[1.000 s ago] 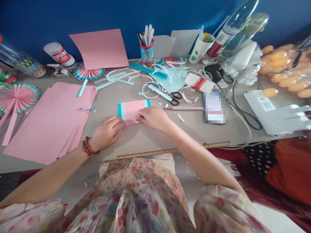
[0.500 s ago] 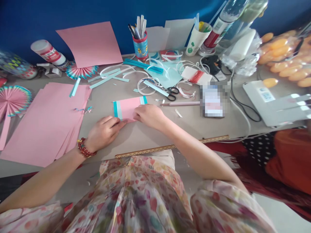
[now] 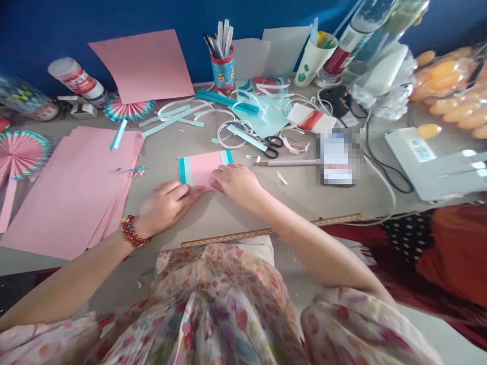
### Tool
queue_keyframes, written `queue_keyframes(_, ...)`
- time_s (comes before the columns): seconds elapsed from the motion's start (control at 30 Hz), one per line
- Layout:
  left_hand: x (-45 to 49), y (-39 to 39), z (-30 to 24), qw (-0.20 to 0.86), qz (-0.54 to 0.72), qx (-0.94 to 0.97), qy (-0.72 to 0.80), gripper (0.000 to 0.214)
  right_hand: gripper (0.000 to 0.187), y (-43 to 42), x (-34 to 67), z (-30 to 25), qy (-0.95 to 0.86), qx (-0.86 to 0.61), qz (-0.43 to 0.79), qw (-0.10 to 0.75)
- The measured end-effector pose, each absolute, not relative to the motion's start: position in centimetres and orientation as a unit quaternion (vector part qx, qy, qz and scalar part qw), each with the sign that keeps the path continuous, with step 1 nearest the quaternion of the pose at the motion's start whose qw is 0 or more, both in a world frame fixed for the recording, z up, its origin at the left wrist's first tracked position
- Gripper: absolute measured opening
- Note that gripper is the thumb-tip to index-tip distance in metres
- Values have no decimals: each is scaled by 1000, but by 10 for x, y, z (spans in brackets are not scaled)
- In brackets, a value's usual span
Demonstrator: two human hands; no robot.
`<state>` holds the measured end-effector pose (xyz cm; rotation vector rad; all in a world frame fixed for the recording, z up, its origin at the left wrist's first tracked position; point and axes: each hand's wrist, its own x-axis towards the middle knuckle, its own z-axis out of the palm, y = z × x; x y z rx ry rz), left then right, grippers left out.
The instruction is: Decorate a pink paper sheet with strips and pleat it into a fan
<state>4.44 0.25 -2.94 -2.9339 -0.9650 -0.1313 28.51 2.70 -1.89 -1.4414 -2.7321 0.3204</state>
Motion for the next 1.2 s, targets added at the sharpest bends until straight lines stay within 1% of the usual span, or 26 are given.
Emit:
queue_keyframes(0.17, 50, 6, -24, 55, 1, -956, -290, 42, 28, 24, 284, -23, -880, -469, 73, 3)
queue_keyframes(0.27, 52, 9, -21, 50, 8, -956, -289, 43, 26, 25, 285, -27, -880, -468, 72, 19)
queue_keyframes(0.43, 50, 13, -25, 41, -13, -954, -297, 41, 27, 31, 290, -31, -880, -460, 110, 50)
queue_keyframes(0.7, 47, 14, -30, 28, -36, -950, -310, 43, 26, 32, 286, -25, -877, -467, 112, 28)
queue_keyframes(0.9, 44, 13, -31, 49, -22, -953, -298, 42, 24, 31, 284, -20, -874, -472, 114, 5)
queue_keyframes(1.2, 50, 13, -24, 57, -20, -957, -283, 38, 23, 30, 283, -26, -873, -476, 103, 17)
